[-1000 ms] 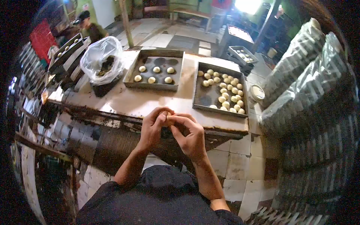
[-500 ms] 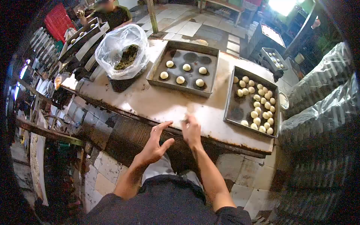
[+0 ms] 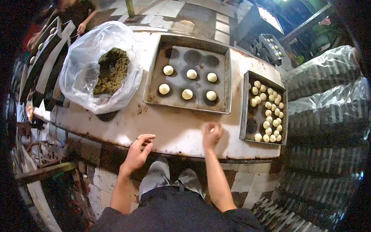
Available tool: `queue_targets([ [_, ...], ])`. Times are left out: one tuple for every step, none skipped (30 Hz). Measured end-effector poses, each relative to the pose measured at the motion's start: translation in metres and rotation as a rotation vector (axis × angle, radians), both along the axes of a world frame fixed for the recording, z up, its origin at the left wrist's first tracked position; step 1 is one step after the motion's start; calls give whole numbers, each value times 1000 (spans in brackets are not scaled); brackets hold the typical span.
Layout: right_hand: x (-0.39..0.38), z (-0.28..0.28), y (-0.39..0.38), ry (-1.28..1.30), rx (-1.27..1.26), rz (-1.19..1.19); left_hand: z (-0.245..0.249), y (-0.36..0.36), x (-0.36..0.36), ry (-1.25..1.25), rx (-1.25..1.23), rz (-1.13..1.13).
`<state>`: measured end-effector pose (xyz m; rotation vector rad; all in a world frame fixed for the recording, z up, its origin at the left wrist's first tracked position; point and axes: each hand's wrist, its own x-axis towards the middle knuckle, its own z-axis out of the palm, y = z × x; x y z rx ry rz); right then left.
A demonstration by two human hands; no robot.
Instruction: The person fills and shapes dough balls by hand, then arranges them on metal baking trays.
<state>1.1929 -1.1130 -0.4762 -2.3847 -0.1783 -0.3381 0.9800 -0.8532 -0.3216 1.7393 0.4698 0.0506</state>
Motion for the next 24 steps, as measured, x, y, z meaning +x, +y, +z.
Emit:
queue_targets([
  [-20,-10,2,-51,-106,107,-6,16,9,-32,77,-64],
  [-45,12,4,-50,-101,234,-3,29,18,-49,85,-120],
  [-58,9,-10,-53,-130,216,3,40,29,-69,98,-176],
  [-55,5,-31,-59,-163,209,7,48,40,-94,109,-220],
  [-45,16,-42,-83,-328,165,10,54,49,-113,96,-250],
  [-29,9,-44,9,-233,-38,9,58,55,-118,89,-276],
  [-12,-3,-39,-33,-239,-151,6,61,61,-124,82,-297],
  [3,-4,-32,-73,-250,-259,4,61,66,-127,71,-313],
  [1,2,-17,-56,-186,-236,6,61,70,-102,63,-333],
  [-4,7,3,-43,-119,-215,2,60,72,-104,49,-357],
  [-21,-3,4,-34,-181,-109,-6,59,74,-111,40,-383],
  [-41,-2,2,-45,-205,-47,-12,58,76,-119,31,-406],
  [-55,6,-7,-10,-211,4,-13,56,76,-112,-8,-413],
  [-63,14,-14,26,-216,53,-14,55,76,-102,-41,-417],
  [-63,29,-13,23,-253,44,-15,55,76,-93,-72,-422],
  [-62,45,-12,18,-289,35,-16,56,76,-85,-102,-426],
  [-59,55,-13,12,-326,28,-12,58,75,-50,-94,-426],
  [-48,47,-25,228,-80,-91,-13,61,74,-40,-86,-403],
  [-32,34,-40,443,168,-205,-15,63,70,-29,-79,-376],
  [-19,27,-48,659,420,-314,-17,66,65,-17,-69,-347],
  [1,65,-31,853,860,-217,-21,67,58,-13,-91,-295],
  [23,102,0,839,910,-104,-26,68,51,-7,-110,-241],
  [48,134,30,685,843,55,-29,68,44,-2,-126,-185],
  [71,168,64,473,716,186,-29,68,36,17,-111,-145],
])
